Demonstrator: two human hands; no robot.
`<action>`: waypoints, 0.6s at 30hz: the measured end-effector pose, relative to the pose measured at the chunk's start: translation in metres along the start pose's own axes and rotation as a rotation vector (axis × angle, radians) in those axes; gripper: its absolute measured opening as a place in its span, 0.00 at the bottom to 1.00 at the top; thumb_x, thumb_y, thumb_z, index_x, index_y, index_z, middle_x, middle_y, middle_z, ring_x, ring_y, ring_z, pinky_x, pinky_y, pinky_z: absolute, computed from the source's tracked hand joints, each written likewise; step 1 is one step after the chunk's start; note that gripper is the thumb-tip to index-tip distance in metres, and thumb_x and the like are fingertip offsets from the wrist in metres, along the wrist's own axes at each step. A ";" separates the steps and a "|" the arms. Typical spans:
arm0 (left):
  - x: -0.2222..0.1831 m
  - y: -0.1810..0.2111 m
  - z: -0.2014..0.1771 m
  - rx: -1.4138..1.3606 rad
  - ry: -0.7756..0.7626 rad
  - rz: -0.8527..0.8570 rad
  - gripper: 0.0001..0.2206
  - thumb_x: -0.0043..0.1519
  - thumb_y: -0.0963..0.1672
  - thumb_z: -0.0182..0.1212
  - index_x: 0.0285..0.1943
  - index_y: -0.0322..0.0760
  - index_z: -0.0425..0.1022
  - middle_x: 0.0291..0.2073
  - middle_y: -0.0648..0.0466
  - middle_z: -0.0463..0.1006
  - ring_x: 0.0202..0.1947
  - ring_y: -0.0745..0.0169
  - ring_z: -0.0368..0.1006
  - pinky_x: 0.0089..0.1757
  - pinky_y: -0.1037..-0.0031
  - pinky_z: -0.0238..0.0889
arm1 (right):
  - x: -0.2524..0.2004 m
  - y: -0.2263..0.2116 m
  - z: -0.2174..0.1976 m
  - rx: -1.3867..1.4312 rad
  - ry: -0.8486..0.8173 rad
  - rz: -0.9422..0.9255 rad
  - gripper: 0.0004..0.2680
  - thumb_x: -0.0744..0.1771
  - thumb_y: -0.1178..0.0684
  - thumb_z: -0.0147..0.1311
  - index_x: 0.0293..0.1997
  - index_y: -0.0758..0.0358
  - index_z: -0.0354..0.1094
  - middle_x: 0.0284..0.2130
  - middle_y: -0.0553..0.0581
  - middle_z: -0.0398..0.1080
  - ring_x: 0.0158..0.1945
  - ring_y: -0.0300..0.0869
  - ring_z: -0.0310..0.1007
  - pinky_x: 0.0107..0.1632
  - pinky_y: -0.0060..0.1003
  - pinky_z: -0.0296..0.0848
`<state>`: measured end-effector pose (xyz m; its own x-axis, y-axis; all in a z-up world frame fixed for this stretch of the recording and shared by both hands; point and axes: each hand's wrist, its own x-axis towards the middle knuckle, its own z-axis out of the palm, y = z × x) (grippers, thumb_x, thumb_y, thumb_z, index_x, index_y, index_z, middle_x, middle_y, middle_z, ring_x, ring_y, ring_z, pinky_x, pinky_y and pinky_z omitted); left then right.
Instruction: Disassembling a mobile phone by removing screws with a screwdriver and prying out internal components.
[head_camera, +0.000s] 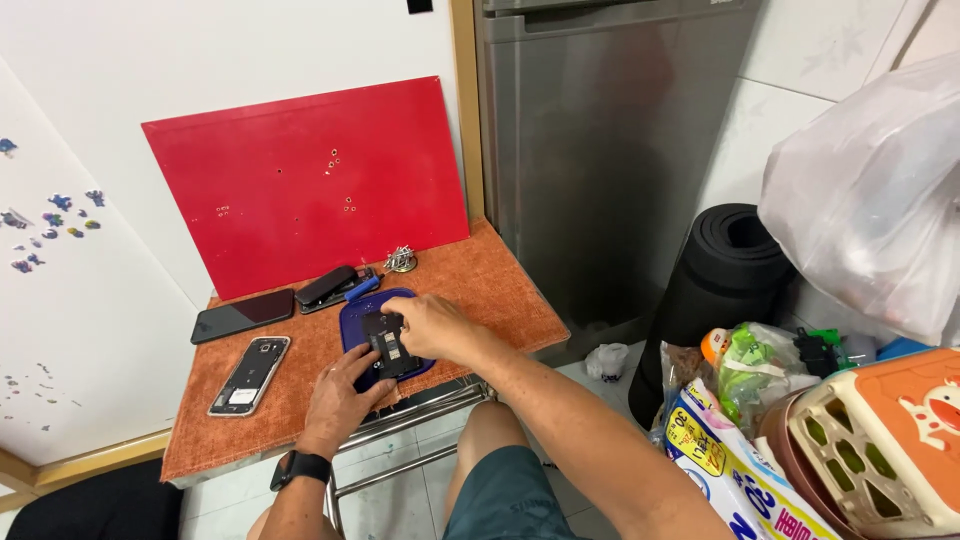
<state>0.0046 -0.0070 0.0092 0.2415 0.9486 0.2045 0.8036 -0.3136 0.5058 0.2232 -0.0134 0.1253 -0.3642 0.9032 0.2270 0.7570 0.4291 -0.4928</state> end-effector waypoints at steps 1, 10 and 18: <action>-0.001 0.001 0.001 0.005 0.016 0.034 0.29 0.58 0.57 0.63 0.69 0.50 0.72 0.73 0.60 0.64 0.71 0.53 0.61 0.67 0.52 0.45 | 0.003 0.001 0.005 -0.029 -0.023 0.037 0.21 0.64 0.59 0.43 0.67 0.53 0.64 0.53 0.65 0.74 0.54 0.59 0.73 0.54 0.54 0.72; -0.004 0.013 -0.007 -0.004 -0.025 -0.031 0.30 0.58 0.57 0.62 0.69 0.51 0.71 0.74 0.61 0.63 0.72 0.52 0.58 0.69 0.52 0.43 | -0.003 -0.022 -0.004 0.019 -0.100 0.151 0.22 0.65 0.63 0.43 0.69 0.52 0.61 0.58 0.64 0.70 0.56 0.56 0.72 0.54 0.50 0.74; -0.004 0.011 -0.005 0.007 -0.021 -0.032 0.30 0.58 0.58 0.62 0.69 0.53 0.71 0.74 0.62 0.63 0.72 0.56 0.59 0.69 0.54 0.42 | 0.010 0.000 0.022 -0.066 0.045 0.050 0.15 0.68 0.57 0.47 0.62 0.58 0.67 0.50 0.65 0.75 0.51 0.59 0.75 0.52 0.55 0.74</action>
<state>0.0100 -0.0146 0.0184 0.2268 0.9588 0.1708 0.8148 -0.2829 0.5061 0.2072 -0.0042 0.1089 -0.3012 0.9224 0.2416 0.8082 0.3814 -0.4487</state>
